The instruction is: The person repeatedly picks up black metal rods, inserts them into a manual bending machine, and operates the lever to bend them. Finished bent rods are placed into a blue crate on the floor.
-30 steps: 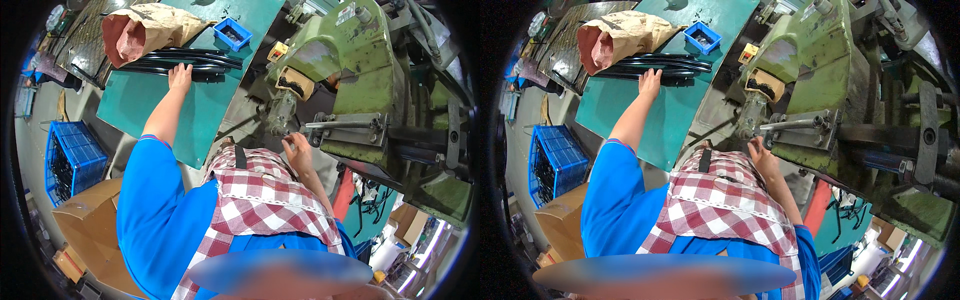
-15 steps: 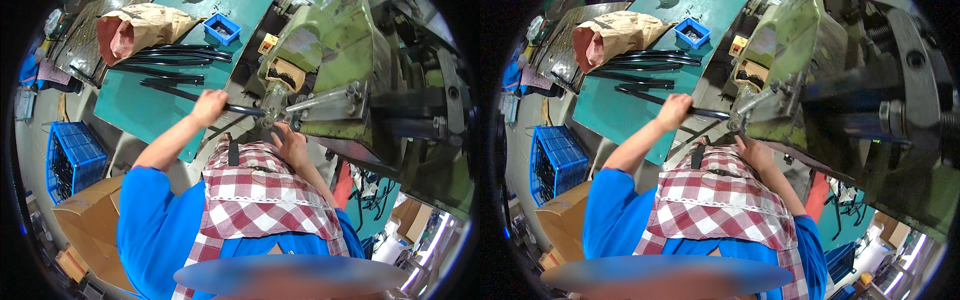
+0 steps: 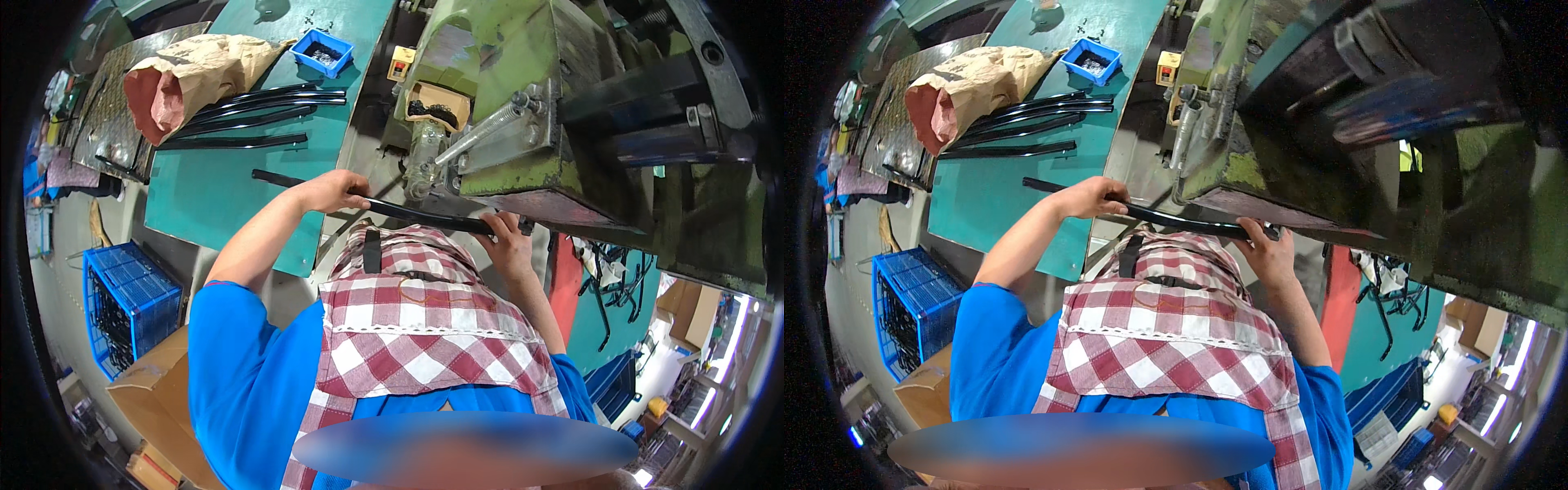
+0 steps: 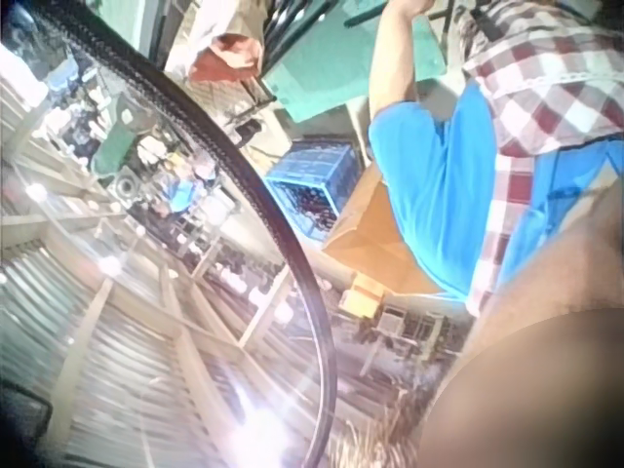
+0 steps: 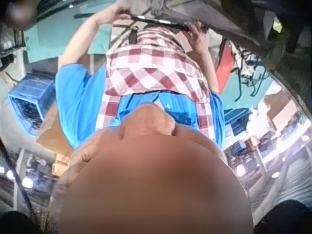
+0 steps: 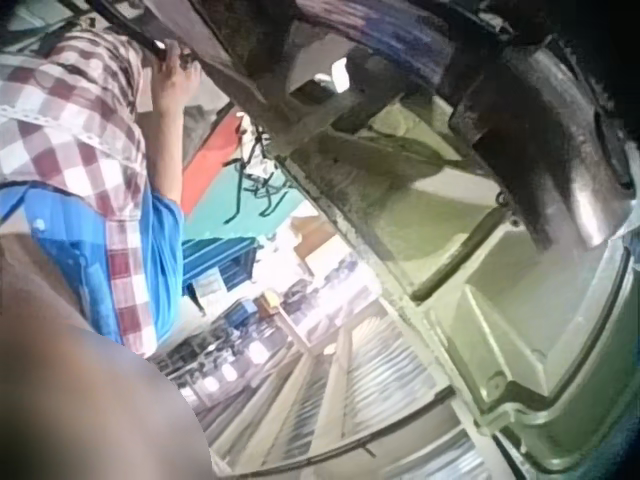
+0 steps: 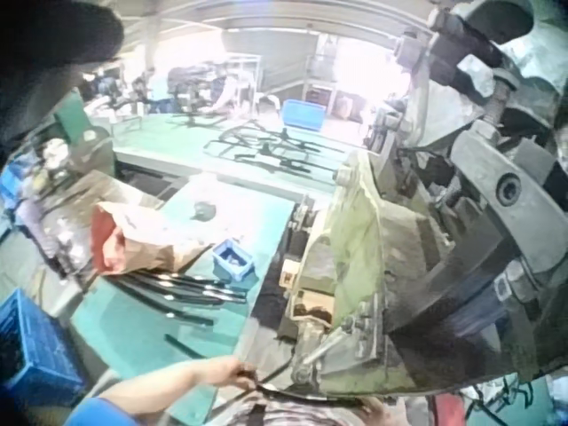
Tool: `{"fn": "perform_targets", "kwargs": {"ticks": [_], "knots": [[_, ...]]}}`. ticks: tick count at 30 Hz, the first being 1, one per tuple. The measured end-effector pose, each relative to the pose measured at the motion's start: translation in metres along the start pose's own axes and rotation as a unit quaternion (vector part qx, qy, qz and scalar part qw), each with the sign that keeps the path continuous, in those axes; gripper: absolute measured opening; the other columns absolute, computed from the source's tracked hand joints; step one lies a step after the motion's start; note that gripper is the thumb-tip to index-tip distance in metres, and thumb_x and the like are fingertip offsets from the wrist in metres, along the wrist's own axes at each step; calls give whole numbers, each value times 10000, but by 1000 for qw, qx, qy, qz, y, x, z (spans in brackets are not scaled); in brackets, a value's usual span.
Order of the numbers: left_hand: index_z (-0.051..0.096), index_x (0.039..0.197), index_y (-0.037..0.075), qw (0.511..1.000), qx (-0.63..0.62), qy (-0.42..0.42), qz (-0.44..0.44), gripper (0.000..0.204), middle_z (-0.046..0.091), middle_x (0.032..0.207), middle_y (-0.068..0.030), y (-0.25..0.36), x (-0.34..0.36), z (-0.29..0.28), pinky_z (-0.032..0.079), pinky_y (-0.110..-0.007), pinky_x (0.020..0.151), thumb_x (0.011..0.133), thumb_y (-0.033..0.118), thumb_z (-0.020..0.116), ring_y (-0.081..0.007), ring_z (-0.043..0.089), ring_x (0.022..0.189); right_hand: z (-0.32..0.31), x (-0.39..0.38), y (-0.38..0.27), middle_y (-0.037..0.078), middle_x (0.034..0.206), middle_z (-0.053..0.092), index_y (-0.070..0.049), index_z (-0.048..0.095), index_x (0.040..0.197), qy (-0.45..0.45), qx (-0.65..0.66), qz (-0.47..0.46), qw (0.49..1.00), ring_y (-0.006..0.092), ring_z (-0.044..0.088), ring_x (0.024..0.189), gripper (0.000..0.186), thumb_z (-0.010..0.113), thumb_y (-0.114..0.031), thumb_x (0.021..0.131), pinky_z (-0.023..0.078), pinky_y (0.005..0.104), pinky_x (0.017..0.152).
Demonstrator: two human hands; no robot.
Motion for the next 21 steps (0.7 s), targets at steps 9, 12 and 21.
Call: {"fn": "perform_targets", "kwargs": {"ticks": [9,12,21], "knots": [[653,939,34,994,109,5,-14,337,609,720,-151,31,22,-9,443,-380,614,835,351,700,-280,577,686,-20,-18,10,94,992,601,-99,639,1068,-34,19,66,997,289,571,944,422,786,-223,693,429,404,815],[651,925,38,992,125,32,0,332,621,750,-161,34,21,-7,451,-399,627,833,354,695,-321,587,711,-26,-19,7,106,1001,589,-85,637,1071,-76,33,108,991,296,563,943,397,769,-198,714,429,404,810],[614,966,48,984,137,31,109,280,632,898,-164,66,16,8,476,-436,729,840,295,654,-361,601,881,-30,-17,12,120,1012,599,-75,642,1034,25,9,77,997,320,560,948,335,756,-124,722,455,417,813]]}}
Point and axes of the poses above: each hand's wrist, its own x-axis towards the middle knuckle, its own z-axis out of the palm, y = z × x, the point moved 3 cm from there along x, towards the middle knuckle
